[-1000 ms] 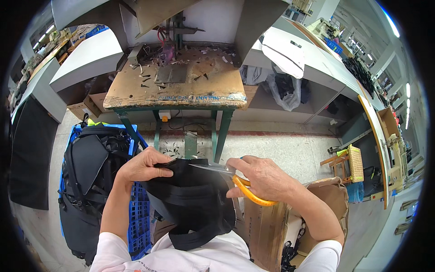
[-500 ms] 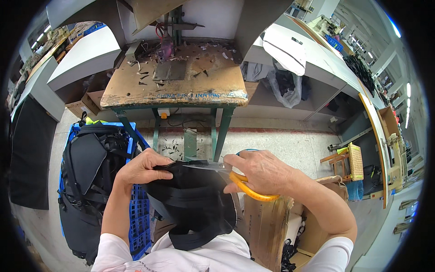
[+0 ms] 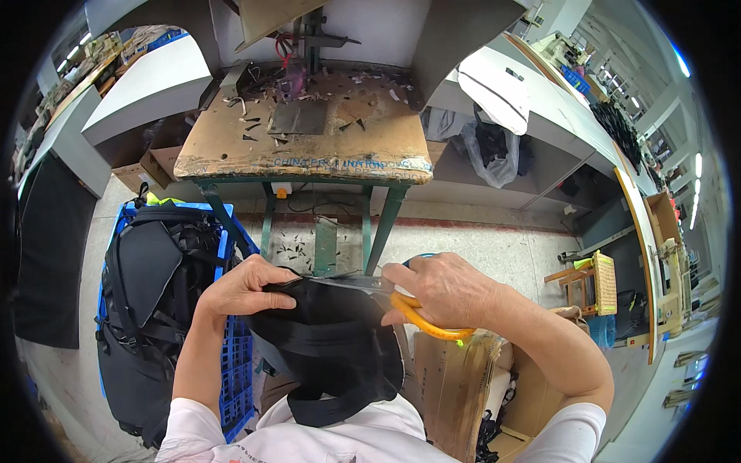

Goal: Using scissors to trim and separate panels of backpacks in a manufacturing environment.

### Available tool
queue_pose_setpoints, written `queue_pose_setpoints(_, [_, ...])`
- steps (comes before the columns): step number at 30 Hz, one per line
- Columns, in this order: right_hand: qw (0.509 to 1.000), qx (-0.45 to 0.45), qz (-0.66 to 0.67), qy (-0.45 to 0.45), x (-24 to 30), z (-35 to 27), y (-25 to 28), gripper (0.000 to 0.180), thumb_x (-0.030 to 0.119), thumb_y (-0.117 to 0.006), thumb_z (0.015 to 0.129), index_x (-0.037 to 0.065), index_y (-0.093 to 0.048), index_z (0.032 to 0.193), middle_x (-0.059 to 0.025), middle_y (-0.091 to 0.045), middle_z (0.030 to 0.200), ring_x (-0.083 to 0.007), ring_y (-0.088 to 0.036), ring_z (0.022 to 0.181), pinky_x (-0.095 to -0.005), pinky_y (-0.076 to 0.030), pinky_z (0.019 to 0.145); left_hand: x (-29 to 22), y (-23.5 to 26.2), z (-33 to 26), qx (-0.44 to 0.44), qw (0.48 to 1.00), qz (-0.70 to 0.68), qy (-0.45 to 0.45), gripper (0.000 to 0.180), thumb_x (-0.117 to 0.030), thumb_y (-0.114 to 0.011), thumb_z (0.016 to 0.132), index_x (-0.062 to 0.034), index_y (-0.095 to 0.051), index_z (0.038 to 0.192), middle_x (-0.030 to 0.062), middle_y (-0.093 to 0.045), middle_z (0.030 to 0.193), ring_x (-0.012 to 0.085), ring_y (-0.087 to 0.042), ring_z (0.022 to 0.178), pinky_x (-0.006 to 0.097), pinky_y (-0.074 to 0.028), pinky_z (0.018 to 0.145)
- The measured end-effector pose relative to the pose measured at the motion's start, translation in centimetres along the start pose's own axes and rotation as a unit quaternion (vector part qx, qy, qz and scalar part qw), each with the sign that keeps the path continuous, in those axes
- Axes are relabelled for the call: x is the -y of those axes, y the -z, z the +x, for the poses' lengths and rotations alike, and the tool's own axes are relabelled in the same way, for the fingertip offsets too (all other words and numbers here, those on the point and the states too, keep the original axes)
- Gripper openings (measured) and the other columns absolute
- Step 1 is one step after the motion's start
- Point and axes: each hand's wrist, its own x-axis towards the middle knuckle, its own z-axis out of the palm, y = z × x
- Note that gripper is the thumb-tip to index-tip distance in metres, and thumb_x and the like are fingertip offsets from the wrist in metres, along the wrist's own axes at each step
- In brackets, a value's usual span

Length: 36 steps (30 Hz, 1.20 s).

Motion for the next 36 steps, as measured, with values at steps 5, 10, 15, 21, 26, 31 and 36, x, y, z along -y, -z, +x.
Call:
queue_pose_setpoints(5, [0.999, -0.001, -0.034, 0.003, 0.0, 0.4, -0.2, 0.046, 0.049, -0.056, 0.077, 0.006, -0.047, 0.09, -0.011, -0.056, 0.058, -0.0262, -0.057, 0.051, -0.0324, -0.045, 0.045, 0.1, 0.6, -0.8, -0.023, 1.0, 0.008, 0.013, 0.026, -0.019, -0.065, 0.07, 0.0002, -0.058, 0.087, 0.0195, -0.055, 0.07, 0.0368, -0.051, 0.065, 0.036, -0.041, 0.058])
queue_pose_setpoints(10, [0.982, -0.043, 0.156, -0.094, 0.2, 1.1, -2.4, 0.058, 0.044, -0.068, 0.068, 0.003, -0.047, 0.102, -0.0155, -0.058, 0.073, -0.0296, -0.059, 0.065, -0.0339, -0.046, 0.057, -0.6, 1.7, -1.9, -0.044, 0.997, 0.058, 0.038, 0.027, -0.02, -0.064, 0.07, 0.0004, -0.057, 0.087, 0.0185, -0.058, 0.076, 0.0366, -0.054, 0.07, 0.038, -0.043, 0.062])
queue_pose_setpoints(15, [0.865, -0.148, 0.466, -0.116, 1.4, 3.4, -7.9, 0.049, 0.024, -0.069, 0.07, 0.003, -0.048, 0.11, -0.0047, -0.052, 0.08, -0.0173, -0.052, 0.076, -0.0311, -0.043, 0.069, -0.5, 1.8, -2.4, -0.06, 0.993, 0.077, 0.061, 0.031, -0.02, -0.065, 0.069, -0.0008, -0.058, 0.091, 0.0173, -0.06, 0.082, 0.0358, -0.056, 0.075, 0.037, -0.044, 0.067])
queue_pose_setpoints(21, [0.748, -0.151, 0.615, -0.197, 2.6, 4.7, -7.3, 0.038, 0.011, -0.066, 0.07, 0.009, -0.052, 0.105, 0.0046, -0.045, 0.074, -0.0036, -0.042, 0.07, -0.0181, -0.033, 0.061, 2.3, 6.5, -8.6, -0.07, 0.982, 0.121, 0.13, 0.043, -0.021, -0.07, 0.06, -0.0004, -0.059, 0.096, 0.015, -0.061, 0.08, 0.0273, -0.058, 0.069, 0.033, -0.045, 0.065])
queue_pose_setpoints(26, [0.723, -0.216, 0.637, -0.158, 2.9, 6.6, -8.4, 0.035, 0.01, -0.067, 0.07, 0.008, -0.053, 0.102, 0.0064, -0.043, 0.072, -0.0036, -0.041, 0.067, -0.0179, -0.032, 0.06, 7.2, 7.5, -15.3, -0.241, 0.914, 0.023, 0.326, 0.022, -0.007, -0.071, 0.058, 0.003, -0.062, 0.075, 0.0028, -0.058, 0.064, 0.0107, -0.054, 0.06, 0.024, -0.042, 0.057])
queue_pose_setpoints(31, [0.677, -0.265, 0.67, -0.149, 3.4, 9.7, -7.8, 0.034, 0.007, -0.068, 0.07, 0.008, -0.053, 0.101, 0.0065, -0.042, 0.073, -0.0034, -0.041, 0.066, -0.0185, -0.034, 0.059, 5.6, 10.5, -15.1, -0.428, 0.874, 0.068, 0.218, 0.016, -0.004, -0.072, 0.059, 0.0021, -0.061, 0.07, -0.0017, -0.055, 0.062, 0.0072, -0.05, 0.059, 0.023, -0.041, 0.054])
queue_pose_setpoints(36, [0.633, -0.36, 0.658, -0.192, 2.5, 14.7, -6.1, 0.034, -0.002, -0.064, 0.072, 0.007, -0.052, 0.102, 0.0055, -0.044, 0.071, -0.0033, -0.042, 0.063, -0.018, -0.035, 0.055, -1.9, 19.1, -10.0, -0.463, 0.799, 0.331, 0.192, 0.024, -0.01, -0.069, 0.057, 0.0047, -0.062, 0.075, 0.0147, -0.06, 0.064, 0.0176, -0.058, 0.06, 0.03, -0.044, 0.058])
